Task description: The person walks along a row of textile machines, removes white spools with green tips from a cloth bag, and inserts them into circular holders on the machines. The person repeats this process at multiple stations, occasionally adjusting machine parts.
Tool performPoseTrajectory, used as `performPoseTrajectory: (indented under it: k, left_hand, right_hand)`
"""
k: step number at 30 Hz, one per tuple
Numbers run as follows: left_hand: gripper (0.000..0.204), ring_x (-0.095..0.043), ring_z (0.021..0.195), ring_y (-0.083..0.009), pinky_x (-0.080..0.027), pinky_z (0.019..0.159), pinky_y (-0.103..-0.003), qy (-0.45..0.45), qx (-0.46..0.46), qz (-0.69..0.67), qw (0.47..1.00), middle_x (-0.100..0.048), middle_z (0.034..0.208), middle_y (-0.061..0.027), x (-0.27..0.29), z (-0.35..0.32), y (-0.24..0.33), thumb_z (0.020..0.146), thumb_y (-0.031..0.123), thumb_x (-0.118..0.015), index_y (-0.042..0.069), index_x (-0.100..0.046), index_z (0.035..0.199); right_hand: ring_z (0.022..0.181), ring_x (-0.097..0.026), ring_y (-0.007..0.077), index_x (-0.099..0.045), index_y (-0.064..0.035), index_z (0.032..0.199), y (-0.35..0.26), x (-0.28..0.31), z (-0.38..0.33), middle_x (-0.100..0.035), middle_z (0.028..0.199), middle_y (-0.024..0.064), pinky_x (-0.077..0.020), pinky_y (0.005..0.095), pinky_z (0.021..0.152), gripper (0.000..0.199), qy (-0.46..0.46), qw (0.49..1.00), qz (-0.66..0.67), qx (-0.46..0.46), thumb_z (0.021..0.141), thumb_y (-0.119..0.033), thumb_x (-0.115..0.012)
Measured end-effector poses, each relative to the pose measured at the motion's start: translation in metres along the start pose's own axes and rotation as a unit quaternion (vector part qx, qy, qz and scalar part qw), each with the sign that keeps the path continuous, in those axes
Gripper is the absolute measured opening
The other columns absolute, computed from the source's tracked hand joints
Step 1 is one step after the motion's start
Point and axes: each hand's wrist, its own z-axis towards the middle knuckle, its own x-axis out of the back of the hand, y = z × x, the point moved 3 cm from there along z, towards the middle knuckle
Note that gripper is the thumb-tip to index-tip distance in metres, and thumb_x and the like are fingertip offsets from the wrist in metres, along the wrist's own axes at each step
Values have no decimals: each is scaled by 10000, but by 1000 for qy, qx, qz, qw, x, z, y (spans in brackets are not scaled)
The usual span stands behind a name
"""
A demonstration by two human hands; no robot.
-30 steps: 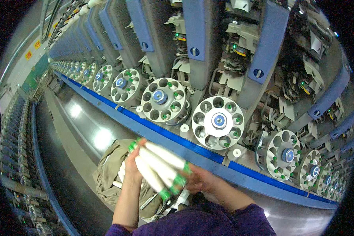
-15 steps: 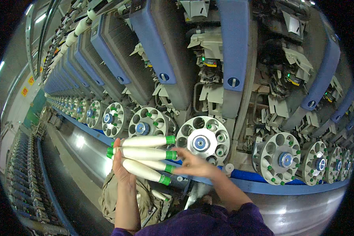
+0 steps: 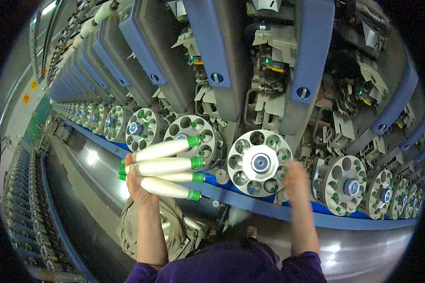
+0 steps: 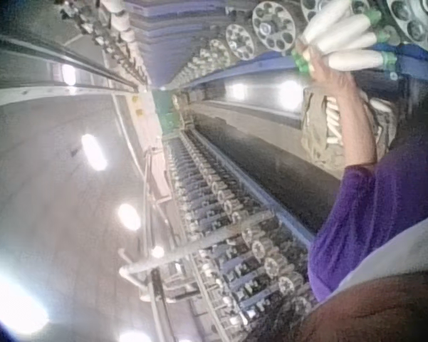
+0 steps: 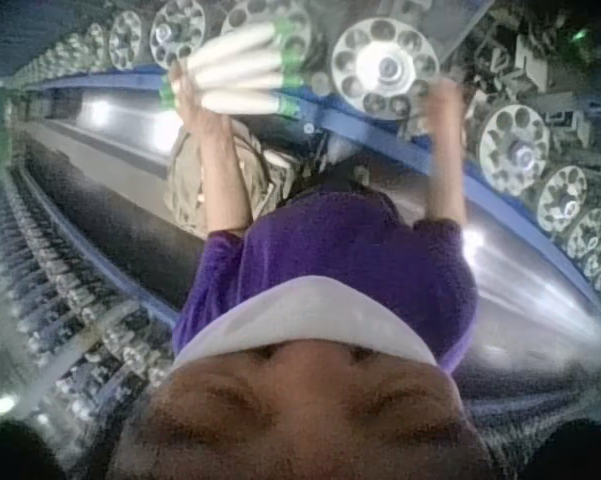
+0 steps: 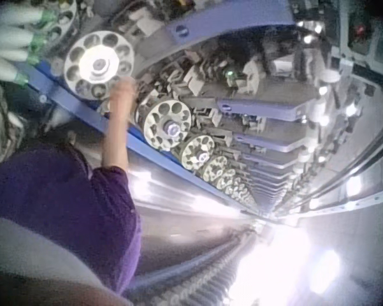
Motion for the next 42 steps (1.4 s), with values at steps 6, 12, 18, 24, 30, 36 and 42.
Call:
performPoseTrajectory:
  k: [6, 12, 18, 24, 30, 36, 42]
  left_hand:
    - [575, -475, 1141, -271, -380, 991, -427, -16, -42, 35, 998, -483, 1238, -132, 1, 0, 7, 761, 225, -650, 3, -473, 1261]
    - [535, -493, 1102, -252, -406, 960, -404, 81, -32, 76, 993, -484, 1202, -124, 18, 3, 0, 795, 200, -622, 17, -456, 1269]
    - [494, -505, 1054, -234, -420, 942, -400, 141, -17, 9, 990, -503, 1121, -82, 28, 16, -3, 832, 224, -593, 78, -435, 1277]
    - [525, -519, 1050, -248, -429, 932, -402, 122, -24, -18, 992, -517, 1114, -105, 17, 12, -6, 834, 246, -598, 68, -402, 1288]
    - [520, -504, 1080, -244, -412, 948, -383, 127, 8, 8, 992, -490, 1181, -129, -14, -2, -23, 835, 200, -582, 28, -414, 1296]
    - [482, -505, 1089, -235, -406, 957, -376, 114, -4, 29, 993, -487, 1208, -129, -28, -15, -27, 831, 155, -580, 18, -445, 1273]
    - [460, -513, 1058, -231, -420, 924, -380, 155, 23, 5, 988, -510, 1149, -115, -12, -15, -36, 854, 159, -569, 38, -434, 1277]
  right_hand:
    - [843, -569, 103, -598, -20, 1131, 81, -181, -80, -629, 1053, 62, -460, 248, 752, 296, -394, 908, -139, -2, 911, -209, -542]
    - [863, -580, 120, -615, -21, 1094, 94, -207, -81, -636, 1047, 79, -463, 267, 775, 275, -311, 949, -47, 28, 845, -135, -643]
    - [837, -611, 232, -550, 2, 963, 87, -103, -30, -637, 925, 142, -491, 352, 780, 216, -336, 812, -454, 146, 907, -202, -509]
    - [515, -473, 124, -464, -122, 739, -36, -3, 23, -485, 635, 5, -469, 276, 526, 185, 201, 960, 132, 145, 868, -219, -555]
    - [962, -585, 183, -581, -73, 1079, 9, -135, -48, -617, 1034, 84, -468, 315, 850, 430, -313, 808, -372, 332, 700, -142, -774]
    - [970, -577, 191, -655, -17, 972, 26, -200, -68, -611, 1002, 92, -447, 302, 860, 266, -325, 861, -250, 302, 722, -65, -732]
    - [886, -581, 191, -628, 11, 804, 45, -212, -71, -605, 907, 87, -455, 288, 774, 82, -317, 900, -169, 246, 747, -1, -687]
